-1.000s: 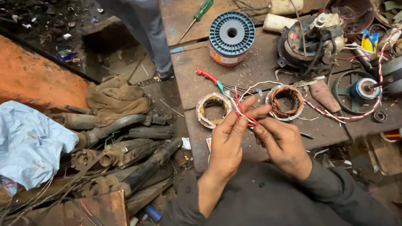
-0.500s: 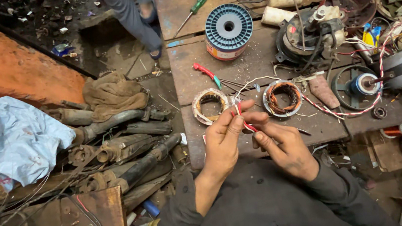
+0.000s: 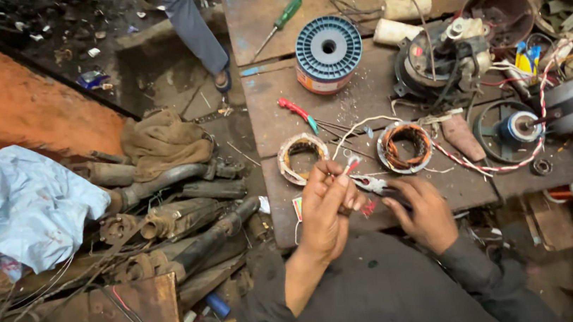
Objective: The person uses pliers to strip insulation from red and white wires and twists the exposed ends together. They work on a cluttered workbench containing motor stators, copper coils, and various tools. The person handles the wires and pliers repeatedly to prepare connections.
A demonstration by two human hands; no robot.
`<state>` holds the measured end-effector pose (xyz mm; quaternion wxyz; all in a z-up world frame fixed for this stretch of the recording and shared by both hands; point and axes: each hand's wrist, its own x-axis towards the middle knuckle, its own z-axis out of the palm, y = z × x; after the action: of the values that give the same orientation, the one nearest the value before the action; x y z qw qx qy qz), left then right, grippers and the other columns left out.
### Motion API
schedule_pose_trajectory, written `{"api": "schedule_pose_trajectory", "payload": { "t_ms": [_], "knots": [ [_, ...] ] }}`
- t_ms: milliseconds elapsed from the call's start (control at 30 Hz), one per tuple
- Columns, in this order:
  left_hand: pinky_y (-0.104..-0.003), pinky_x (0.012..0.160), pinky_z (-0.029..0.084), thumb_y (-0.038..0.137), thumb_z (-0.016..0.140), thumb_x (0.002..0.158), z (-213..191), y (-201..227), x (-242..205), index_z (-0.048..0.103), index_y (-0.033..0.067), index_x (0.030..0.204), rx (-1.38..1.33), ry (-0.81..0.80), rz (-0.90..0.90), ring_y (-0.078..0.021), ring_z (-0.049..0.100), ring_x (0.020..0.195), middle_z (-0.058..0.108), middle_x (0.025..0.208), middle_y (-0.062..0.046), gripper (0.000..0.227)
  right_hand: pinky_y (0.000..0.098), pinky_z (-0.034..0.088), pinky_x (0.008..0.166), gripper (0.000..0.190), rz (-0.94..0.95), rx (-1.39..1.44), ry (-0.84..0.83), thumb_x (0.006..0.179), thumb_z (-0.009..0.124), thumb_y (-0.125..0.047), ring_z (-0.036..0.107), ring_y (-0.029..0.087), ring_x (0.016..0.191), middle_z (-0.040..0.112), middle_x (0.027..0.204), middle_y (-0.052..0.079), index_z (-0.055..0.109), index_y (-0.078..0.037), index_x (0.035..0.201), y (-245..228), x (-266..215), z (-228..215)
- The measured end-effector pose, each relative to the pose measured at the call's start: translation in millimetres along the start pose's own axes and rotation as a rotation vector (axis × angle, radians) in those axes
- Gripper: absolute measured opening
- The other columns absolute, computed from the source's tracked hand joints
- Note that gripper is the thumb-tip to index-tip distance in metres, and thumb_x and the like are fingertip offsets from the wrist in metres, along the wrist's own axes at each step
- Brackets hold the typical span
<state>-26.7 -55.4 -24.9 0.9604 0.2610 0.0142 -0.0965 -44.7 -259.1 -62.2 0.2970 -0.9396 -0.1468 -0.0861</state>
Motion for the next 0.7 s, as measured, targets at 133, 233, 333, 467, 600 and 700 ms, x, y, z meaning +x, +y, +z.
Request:
{"api": "schedule_pose_trajectory", "payload": {
  "t_ms": [133,233,333,467,600,700],
  "knots": [
    [-0.028,0.066,0.043,0.004,0.055,0.1,-7.4,-6.5,5.1,0.053,0.0058,0.122,0.009,0.084,-0.106,-0.0081,0.045,0.067,0.046,0.075,0.001,0.022,0.0469,0.047,0.087,0.047,-0.071,-0.384,-0.025,0.082,0.073,-0.034,0.061,0.032,0.109,0.066,0.118,0.012,0.066,-0.008,0.12,31.1,-17.6,6.5],
    [-0.029,0.068,0.045,0.006,0.057,0.099,-14.9,-13.8,17.1,0.053,0.0034,0.117,0.049,0.153,-0.132,-0.0089,0.046,0.068,0.047,0.075,0.0,0.019,0.0467,0.048,0.087,0.042,-0.13,-0.378,-0.023,0.082,0.075,-0.034,0.062,0.03,0.107,0.066,0.115,0.011,0.067,-0.007,0.114,46.4,-22.9,13.4],
    [-0.031,0.067,0.047,0.007,0.057,0.099,-23.4,-20.0,33.6,0.051,0.0056,0.11,0.083,0.211,-0.099,-0.0096,0.047,0.067,0.049,0.076,0.0,0.014,0.0461,0.049,0.079,0.03,-0.122,-0.372,-0.063,0.081,0.08,-0.033,0.063,0.03,0.096,0.067,0.104,0.009,0.069,-0.008,0.094,58.1,-24.9,14.6],
    [-0.027,0.062,0.042,0.008,0.056,0.101,-36.1,-19.7,57.4,0.046,0.0103,0.106,0.097,0.226,-0.015,-0.0076,0.045,0.066,0.052,0.08,-0.001,0.011,0.0439,0.05,0.074,0.028,-0.076,-0.213,0.054,0.073,0.084,-0.027,0.064,0.032,0.087,0.07,0.1,0.009,0.066,-0.006,0.073,59.4,-34.2,9.4],
    [-0.026,0.062,0.04,0.006,0.057,0.1,-49.0,-24.4,90.2,0.051,0.0092,0.112,0.201,0.26,0.039,-0.0079,0.049,0.071,0.061,0.091,-0.004,0.014,0.0332,0.051,0.077,0.021,0.118,0.031,0.141,0.077,0.08,-0.021,0.066,0.025,0.087,0.07,0.101,0.008,0.066,-0.006,0.075,65.2,-50.5,-0.6],
    [-0.026,0.075,0.044,0.011,0.06,0.103,-54.2,-28.1,110.6,0.058,0.0028,0.121,0.376,0.204,0.054,-0.0104,0.054,0.084,0.067,0.105,-0.008,0.02,0.0268,0.049,0.074,0.021,0.422,0.404,0.077,0.085,0.078,-0.017,0.062,0.014,0.082,0.072,0.102,0.005,0.067,-0.002,0.077,80.3,-71.4,-4.4]
  ]
}}
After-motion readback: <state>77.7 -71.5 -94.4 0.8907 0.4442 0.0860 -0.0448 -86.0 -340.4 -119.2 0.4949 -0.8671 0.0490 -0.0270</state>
